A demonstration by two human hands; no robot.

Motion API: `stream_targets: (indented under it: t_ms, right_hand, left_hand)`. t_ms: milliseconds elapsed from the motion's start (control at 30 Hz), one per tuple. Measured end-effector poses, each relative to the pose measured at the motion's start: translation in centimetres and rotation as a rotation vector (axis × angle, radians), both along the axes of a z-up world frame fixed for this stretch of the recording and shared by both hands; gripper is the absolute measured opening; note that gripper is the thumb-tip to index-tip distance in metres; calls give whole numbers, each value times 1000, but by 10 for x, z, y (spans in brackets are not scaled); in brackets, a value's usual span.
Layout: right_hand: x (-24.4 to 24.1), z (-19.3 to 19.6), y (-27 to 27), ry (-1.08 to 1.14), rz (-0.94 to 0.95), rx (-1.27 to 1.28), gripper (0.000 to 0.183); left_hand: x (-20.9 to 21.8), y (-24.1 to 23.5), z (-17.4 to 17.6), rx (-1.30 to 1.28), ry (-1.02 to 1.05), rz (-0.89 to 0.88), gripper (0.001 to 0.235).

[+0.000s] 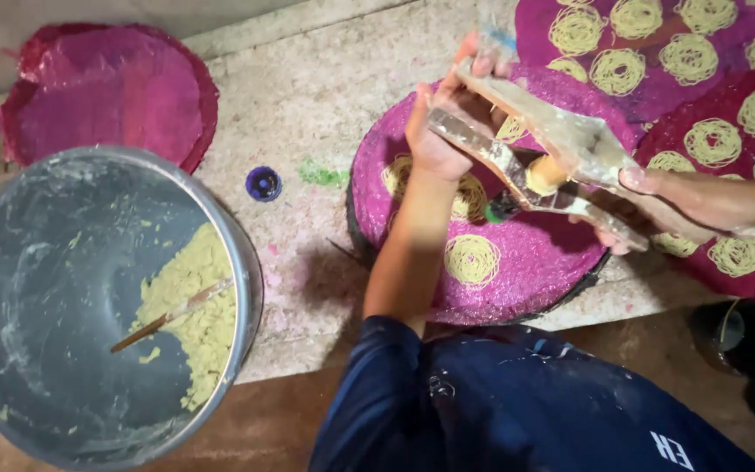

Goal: The person uses a wooden dough press to extrude yellow dough into circular shapes onto purple trays. They repeatedly load the press with dough from a metal bowl, press the handle to form spirals, and arrange the finished pieces on the trays.

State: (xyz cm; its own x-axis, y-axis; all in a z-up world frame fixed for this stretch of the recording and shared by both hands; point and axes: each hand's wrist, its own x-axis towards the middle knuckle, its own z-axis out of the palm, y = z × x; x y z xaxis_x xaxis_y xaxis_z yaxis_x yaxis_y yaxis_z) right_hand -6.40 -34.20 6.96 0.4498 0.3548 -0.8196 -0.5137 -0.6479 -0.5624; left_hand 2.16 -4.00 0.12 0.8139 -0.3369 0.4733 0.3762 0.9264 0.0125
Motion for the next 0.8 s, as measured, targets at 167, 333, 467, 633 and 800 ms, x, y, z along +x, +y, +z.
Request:
stream_targets:
  t_ms: [167, 333, 467, 633, 800]
  right_hand:
    - [22, 17, 9, -245, 157, -235, 80]
    - [22, 0, 29, -355, 162, -329, 78]
    - [20, 8, 23, -289, 166, -354, 79]
    - [34, 22, 23, -380, 214, -492, 80]
    - [26, 24, 40, -386, 167, -320, 84]
  left_hand:
    - [31, -27, -16, -107, 109, 50, 30]
    - [49, -19, -30, -95, 103, 53, 26]
    - [42, -33, -40, -82, 128, 110, 26]
    - [58, -37, -32, -62, 71, 167, 21]
    - [54, -14, -22, -44, 47, 152, 24]
